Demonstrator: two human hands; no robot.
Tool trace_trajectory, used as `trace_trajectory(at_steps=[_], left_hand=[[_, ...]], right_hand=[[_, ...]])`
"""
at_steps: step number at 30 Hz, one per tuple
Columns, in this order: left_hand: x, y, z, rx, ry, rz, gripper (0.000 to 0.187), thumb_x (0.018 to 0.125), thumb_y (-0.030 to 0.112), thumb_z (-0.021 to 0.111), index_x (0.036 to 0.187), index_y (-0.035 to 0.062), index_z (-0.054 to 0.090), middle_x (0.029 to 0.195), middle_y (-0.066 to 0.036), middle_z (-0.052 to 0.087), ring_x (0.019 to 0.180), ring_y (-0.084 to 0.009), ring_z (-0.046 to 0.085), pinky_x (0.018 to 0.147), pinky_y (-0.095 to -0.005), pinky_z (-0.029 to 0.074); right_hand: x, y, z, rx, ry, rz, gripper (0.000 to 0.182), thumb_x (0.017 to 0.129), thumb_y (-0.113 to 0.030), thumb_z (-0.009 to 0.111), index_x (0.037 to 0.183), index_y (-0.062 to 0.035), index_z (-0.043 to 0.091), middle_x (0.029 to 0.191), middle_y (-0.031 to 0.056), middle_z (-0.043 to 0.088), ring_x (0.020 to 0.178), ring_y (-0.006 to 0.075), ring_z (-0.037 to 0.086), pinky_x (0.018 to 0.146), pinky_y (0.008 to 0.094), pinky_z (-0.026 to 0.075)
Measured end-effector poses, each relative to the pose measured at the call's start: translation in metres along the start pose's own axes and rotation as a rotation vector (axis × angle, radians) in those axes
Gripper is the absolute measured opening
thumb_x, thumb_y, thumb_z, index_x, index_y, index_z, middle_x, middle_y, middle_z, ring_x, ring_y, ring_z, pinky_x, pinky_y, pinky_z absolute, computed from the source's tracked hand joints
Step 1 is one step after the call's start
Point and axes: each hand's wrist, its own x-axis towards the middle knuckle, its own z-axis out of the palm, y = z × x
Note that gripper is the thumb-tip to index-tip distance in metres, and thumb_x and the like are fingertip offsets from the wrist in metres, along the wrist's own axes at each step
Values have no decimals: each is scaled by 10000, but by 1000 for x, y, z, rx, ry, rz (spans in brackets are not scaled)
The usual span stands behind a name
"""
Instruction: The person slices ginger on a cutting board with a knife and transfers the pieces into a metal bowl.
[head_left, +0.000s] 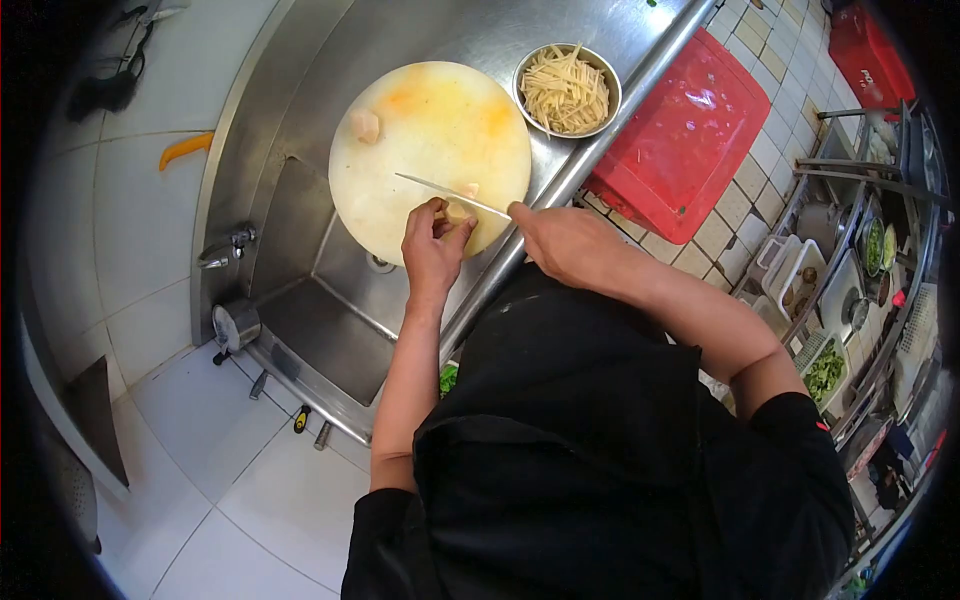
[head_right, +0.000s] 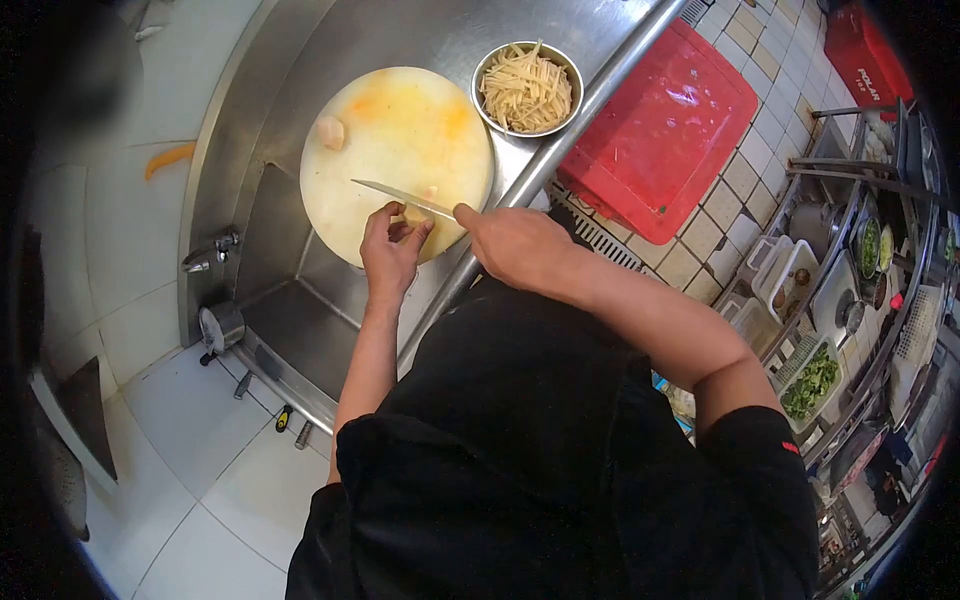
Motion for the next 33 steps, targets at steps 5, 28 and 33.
trace_trajectory(at_steps=[5,28,33], left_hand=[[1,-2,1,55,-5,-8,462,807,162,855,1150,-41,621,1069,-142,651,831,-243,692,769,-339,577],[-1,-2,0,71,-11,-30,493,831,176,854,1221,-20,625,1130,-122,642,915,-218,693,817,-323,571],[-1,-7,3,-1,0,-3,514,826,166,857,1238,-22,615,1179,-124,625,929,-217,685,840,-324,584]], right_hand=[[-40,3,-4,34,11,-49,261,974,-136,499,1205,-15,505,820,221,668,809,426,670,728,550,522],[17,-5,9,25,-119,39,365,945,-81,459,1303,-27,508,953,265,695,935,437,689,813,545,535],[31,-2,16,50,-74,26,373,947,-93,454,1306,-15,520,977,276,694,945,441,685,828,546,532]])
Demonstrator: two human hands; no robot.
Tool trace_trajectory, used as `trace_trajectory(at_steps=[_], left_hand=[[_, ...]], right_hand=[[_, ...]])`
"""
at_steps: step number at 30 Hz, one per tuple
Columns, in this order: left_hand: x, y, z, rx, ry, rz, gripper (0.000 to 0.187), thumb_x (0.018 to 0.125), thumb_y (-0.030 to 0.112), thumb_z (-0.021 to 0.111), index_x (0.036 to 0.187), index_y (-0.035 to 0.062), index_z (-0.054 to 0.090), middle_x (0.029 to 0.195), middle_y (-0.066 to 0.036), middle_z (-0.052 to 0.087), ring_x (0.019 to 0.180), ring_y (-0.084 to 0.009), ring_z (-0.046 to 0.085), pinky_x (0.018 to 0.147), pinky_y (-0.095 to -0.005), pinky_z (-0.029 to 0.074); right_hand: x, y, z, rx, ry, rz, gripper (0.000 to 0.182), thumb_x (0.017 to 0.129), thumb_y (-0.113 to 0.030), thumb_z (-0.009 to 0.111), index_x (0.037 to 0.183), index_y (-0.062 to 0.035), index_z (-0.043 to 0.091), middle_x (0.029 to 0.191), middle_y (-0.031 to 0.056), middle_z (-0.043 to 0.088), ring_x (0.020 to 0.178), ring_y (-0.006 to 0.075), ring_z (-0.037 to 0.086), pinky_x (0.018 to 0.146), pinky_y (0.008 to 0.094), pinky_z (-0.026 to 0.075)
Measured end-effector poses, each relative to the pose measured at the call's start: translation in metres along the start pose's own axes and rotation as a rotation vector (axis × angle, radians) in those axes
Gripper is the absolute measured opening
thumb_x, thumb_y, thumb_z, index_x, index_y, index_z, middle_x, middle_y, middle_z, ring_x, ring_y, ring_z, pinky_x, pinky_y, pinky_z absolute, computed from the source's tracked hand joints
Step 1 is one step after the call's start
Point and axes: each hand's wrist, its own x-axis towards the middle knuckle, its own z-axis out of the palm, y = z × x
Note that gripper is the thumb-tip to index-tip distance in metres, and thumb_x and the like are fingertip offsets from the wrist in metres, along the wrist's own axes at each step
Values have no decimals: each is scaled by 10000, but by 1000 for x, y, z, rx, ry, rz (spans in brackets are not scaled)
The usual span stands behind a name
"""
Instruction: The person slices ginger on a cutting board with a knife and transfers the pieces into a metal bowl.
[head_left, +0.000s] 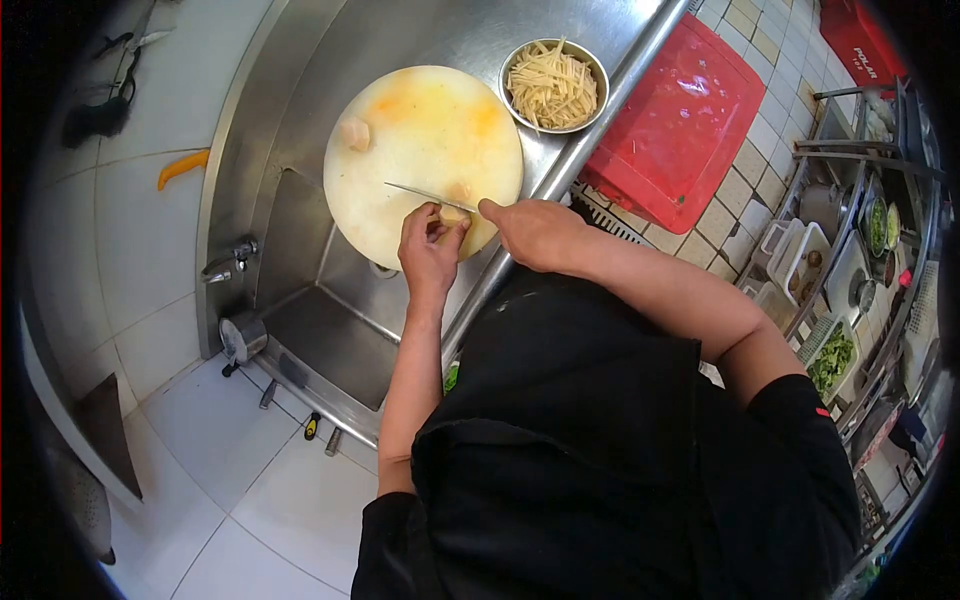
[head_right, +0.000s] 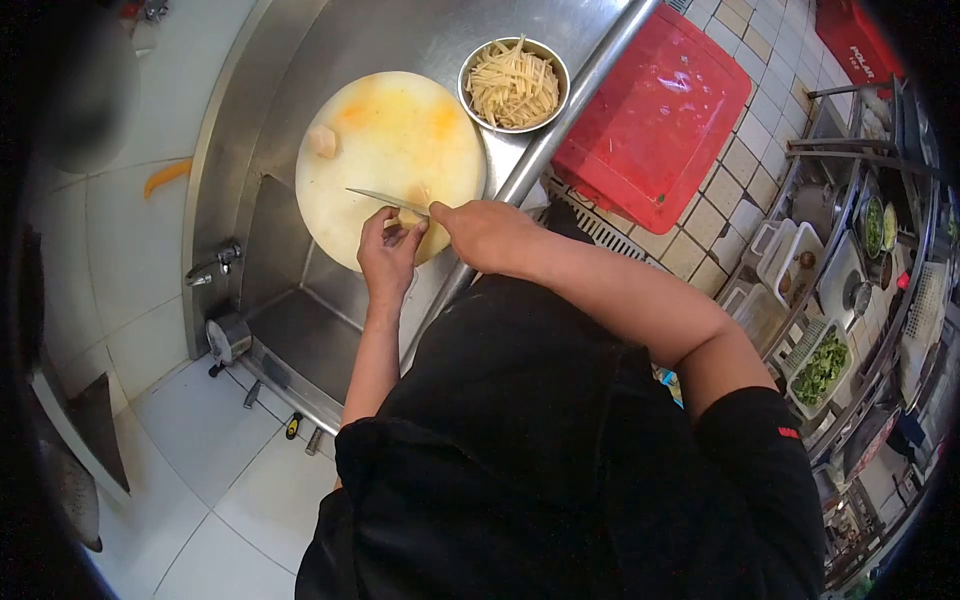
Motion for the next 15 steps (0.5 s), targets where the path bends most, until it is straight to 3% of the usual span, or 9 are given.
trace_trajectory(at_steps=[3,15], left_hand=[[0,0,0,-10,4,12,513,828,166,855,1241,-21,613,1188,-125,625,929,-216,686,842,-326,586],[0,0,0,34,8,-17,498,800,137,859,1203,-30,618,1135,-134,641,869,-216,680,796,-324,570]], right_hand=[[3,8,3,-6,50,-16,308,962,-128,499,1251,-22,508,884,266,685,897,442,677,784,560,516],[-63,9,-10,-14,38,-36,274,973,-128,504,1217,-4,482,814,224,655,818,437,658,731,553,511]])
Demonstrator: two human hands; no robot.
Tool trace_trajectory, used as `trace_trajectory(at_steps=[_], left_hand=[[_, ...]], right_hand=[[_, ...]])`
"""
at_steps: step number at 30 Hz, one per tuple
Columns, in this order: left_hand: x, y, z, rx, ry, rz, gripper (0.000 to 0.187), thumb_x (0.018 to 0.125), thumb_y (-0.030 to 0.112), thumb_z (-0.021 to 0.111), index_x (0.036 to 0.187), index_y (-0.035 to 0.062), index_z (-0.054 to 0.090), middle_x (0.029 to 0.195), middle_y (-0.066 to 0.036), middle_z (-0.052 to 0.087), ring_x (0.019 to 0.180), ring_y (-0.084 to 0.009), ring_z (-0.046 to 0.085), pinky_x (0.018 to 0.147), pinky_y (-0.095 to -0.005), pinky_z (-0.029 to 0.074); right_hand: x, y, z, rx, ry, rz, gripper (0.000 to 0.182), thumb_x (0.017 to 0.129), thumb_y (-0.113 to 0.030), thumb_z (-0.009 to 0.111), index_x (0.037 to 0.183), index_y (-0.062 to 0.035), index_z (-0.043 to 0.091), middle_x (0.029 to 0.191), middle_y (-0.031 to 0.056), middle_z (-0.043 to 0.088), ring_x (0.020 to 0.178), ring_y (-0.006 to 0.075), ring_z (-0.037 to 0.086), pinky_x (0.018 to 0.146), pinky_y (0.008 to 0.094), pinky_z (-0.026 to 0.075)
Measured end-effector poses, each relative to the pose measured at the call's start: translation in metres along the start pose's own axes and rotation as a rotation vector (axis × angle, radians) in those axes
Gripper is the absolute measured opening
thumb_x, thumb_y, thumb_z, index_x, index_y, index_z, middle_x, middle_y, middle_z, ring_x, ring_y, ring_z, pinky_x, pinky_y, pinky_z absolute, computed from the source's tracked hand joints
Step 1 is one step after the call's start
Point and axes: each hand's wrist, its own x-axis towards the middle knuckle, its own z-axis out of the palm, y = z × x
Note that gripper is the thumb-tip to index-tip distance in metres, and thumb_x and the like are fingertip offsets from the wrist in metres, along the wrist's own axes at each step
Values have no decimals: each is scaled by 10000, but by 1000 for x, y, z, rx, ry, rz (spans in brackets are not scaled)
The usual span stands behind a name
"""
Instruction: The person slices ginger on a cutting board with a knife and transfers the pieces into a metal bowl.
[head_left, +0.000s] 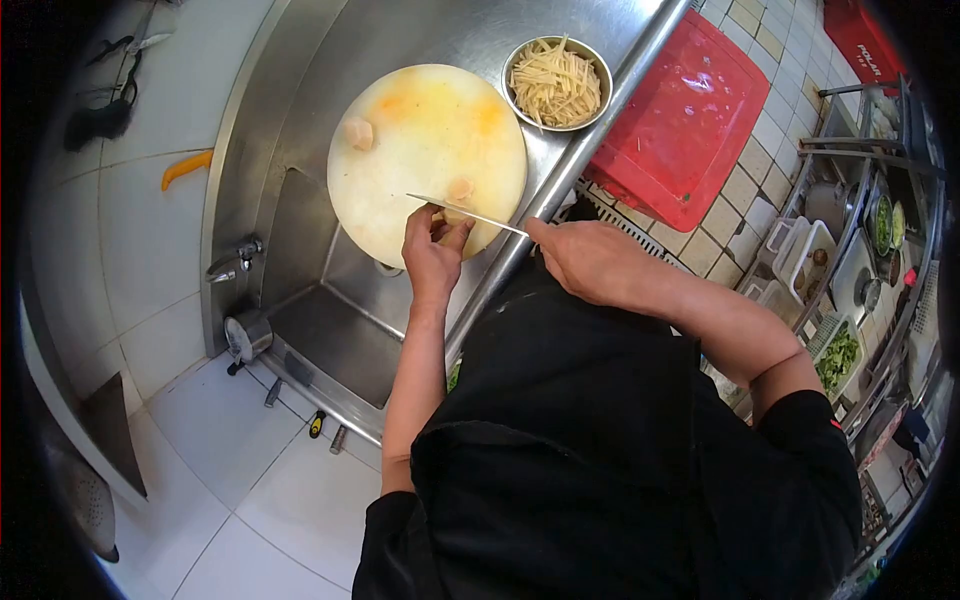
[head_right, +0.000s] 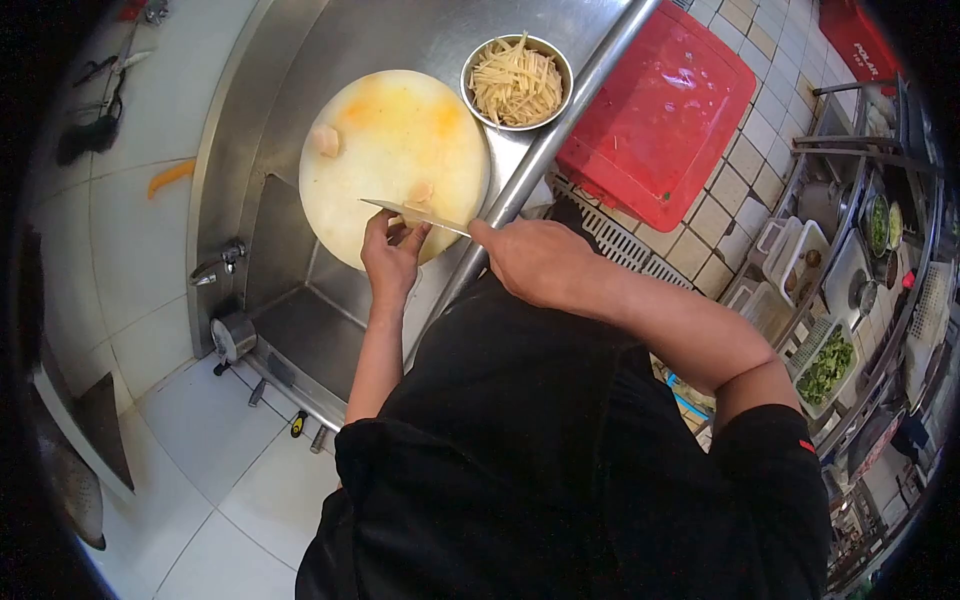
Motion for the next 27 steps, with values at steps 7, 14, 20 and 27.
trace_trajectory(at_steps=[7,14,20,27], left_hand=[[1,0,0,-6,-5,16,492,800,127,861,1196,-31,616,1114,-131,644,865,-216,683,782,-326,575],[1,1,-2,-5,-8,30,486,807,149,856,1199,-21,624,1115,-134,648,865,-220,692,789,-333,575],[1,2,-1,4,5,32,492,805,172,860,1198,-15,629,1114,-133,649,876,-224,695,805,-340,578],[0,-9,2,-55,-18,51,502,828,124,847,1236,-34,601,1203,-134,612,953,-224,690,847,-330,589]], right_hand=[[7,-2,3,4,-14,12,277,971,-128,504,1218,-1,496,832,230,668,818,433,665,737,552,517],[37,-6,14,-34,-30,16,340,963,-114,497,1285,-3,495,848,245,679,841,434,678,748,553,524],[57,-9,13,-3,-22,-3,343,971,-123,474,1292,-5,499,922,260,694,900,435,684,783,549,526],[77,-4,23,29,7,-32,310,961,-108,480,1248,6,510,938,284,688,913,455,676,806,557,517]])
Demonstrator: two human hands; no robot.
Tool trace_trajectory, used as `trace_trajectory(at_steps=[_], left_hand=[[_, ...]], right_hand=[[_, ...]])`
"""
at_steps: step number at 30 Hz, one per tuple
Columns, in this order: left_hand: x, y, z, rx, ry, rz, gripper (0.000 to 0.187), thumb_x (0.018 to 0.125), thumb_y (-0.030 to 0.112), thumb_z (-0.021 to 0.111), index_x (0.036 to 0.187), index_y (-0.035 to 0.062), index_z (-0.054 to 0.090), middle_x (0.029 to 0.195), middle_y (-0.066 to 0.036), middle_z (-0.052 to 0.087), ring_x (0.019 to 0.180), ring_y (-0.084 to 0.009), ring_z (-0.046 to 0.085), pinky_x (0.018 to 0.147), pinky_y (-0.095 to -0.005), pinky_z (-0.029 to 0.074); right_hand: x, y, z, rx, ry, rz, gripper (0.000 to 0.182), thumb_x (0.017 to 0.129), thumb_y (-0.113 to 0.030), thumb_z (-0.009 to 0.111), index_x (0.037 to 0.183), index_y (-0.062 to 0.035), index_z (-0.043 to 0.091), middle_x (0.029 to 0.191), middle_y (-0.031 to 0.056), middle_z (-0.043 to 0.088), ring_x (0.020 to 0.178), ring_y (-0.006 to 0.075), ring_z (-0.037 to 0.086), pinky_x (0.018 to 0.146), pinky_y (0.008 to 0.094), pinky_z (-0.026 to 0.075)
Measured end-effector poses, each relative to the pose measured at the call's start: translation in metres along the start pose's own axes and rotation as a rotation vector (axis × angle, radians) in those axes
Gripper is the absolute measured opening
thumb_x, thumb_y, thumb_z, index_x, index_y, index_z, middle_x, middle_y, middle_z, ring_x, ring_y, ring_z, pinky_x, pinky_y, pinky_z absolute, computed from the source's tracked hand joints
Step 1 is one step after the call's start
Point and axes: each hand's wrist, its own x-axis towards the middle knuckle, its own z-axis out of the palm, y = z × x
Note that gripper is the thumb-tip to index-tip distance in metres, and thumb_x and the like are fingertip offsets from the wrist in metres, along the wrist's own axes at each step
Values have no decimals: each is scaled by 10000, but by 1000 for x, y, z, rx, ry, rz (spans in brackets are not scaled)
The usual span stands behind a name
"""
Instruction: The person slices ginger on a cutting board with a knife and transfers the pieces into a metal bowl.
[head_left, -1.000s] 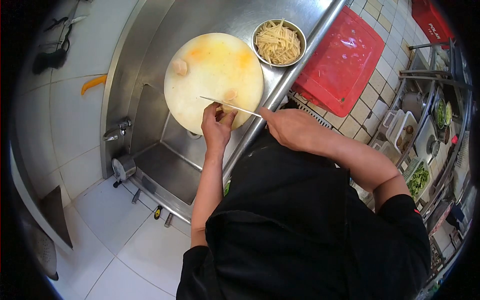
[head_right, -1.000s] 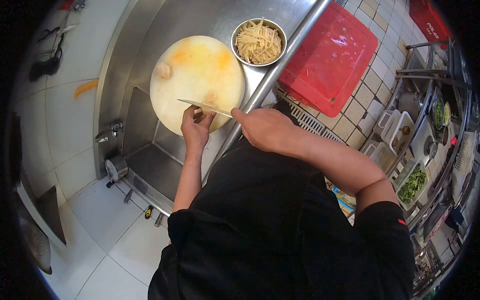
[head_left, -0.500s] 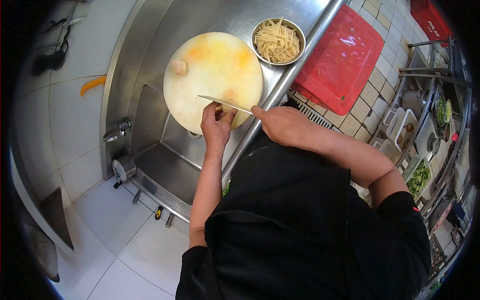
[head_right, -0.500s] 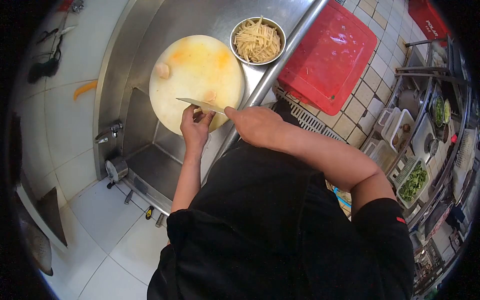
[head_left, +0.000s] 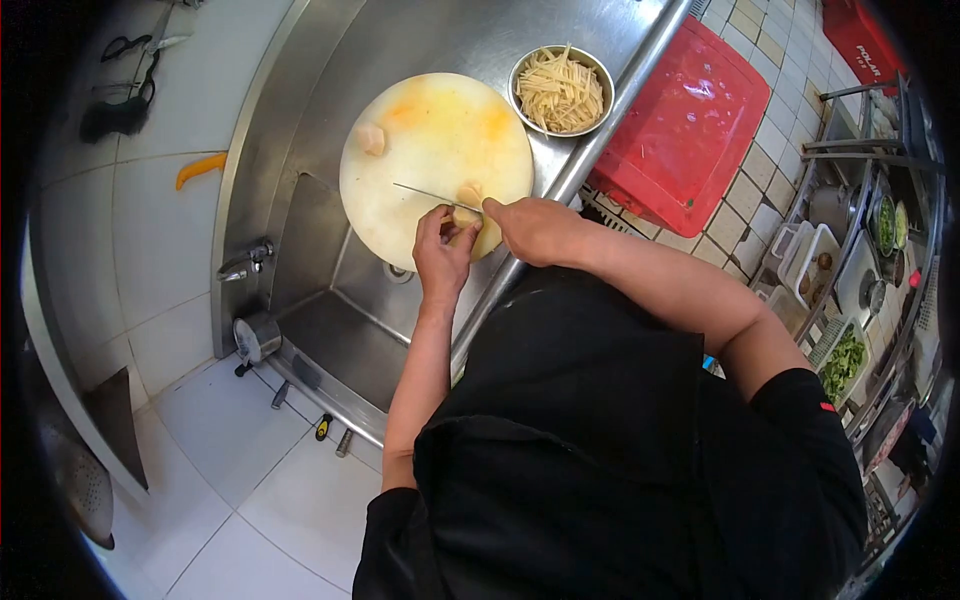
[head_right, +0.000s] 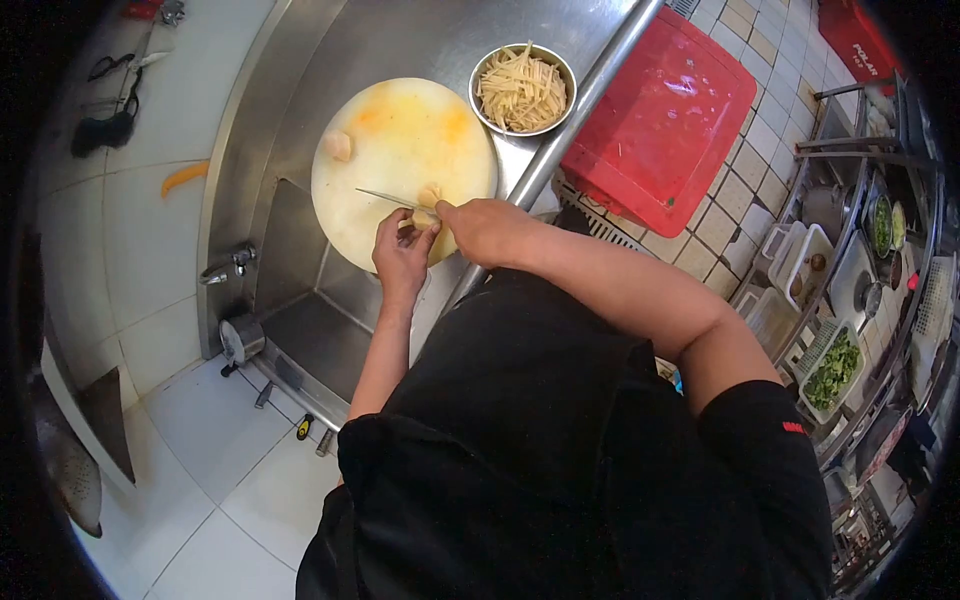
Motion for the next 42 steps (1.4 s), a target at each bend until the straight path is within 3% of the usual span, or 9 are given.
trace_trajectory(at_steps=[4,9,19,24,33,40,42], left_hand=[[1,-1,1,-21,12,73,484,841,113,833,1238,-25,593,1204,-138,602,957,-234,687,852,-333,592],[1,0,-2,49,-25,62,469,850,121,825,1233,-20,593,1191,-143,602,948,-234,689,855,-338,592],[2,8,-4,83,-17,9,457,817,123,843,1189,-2,609,1166,-144,620,920,-249,693,832,-352,582],[1,7,-3,68,-5,5,458,819,129,844,1187,-3,607,1159,-140,626,920,-249,695,829,-351,582],[1,8,-3,58,11,31,444,814,126,845,1166,-15,614,1134,-142,633,902,-251,696,810,-351,587],[2,5,-2,24,14,39,422,821,107,833,1166,-7,619,1125,-135,629,908,-244,690,814,-346,588],[1,1,1,-19,14,42,427,822,110,833,1173,-4,617,1139,-134,626,921,-246,689,824,-345,587]], right_hand=[[2,5,-11,29,-47,32,283,960,-106,481,1215,12,513,931,296,683,908,468,670,807,567,507],[-21,4,-15,69,57,60,266,966,-117,494,1194,18,515,873,298,676,863,486,662,785,583,496],[-83,1,-20,26,28,39,272,974,-134,498,1201,16,487,797,270,655,805,473,647,720,580,495],[-85,-2,-17,0,32,63,196,976,-128,487,1117,8,483,810,270,659,816,465,656,727,575,509],[-73,-5,-14,-41,-14,53,285,966,-118,498,1221,9,496,841,262,678,830,450,676,743,558,530],[-38,-3,-1,-8,-6,67,279,948,-107,510,1197,20,511,852,276,678,833,456,675,750,565,523],[-28,-2,-3,-22,-55,121,321,931,-64,476,1244,3,507,969,284,691,965,443,686,815,548,535]])
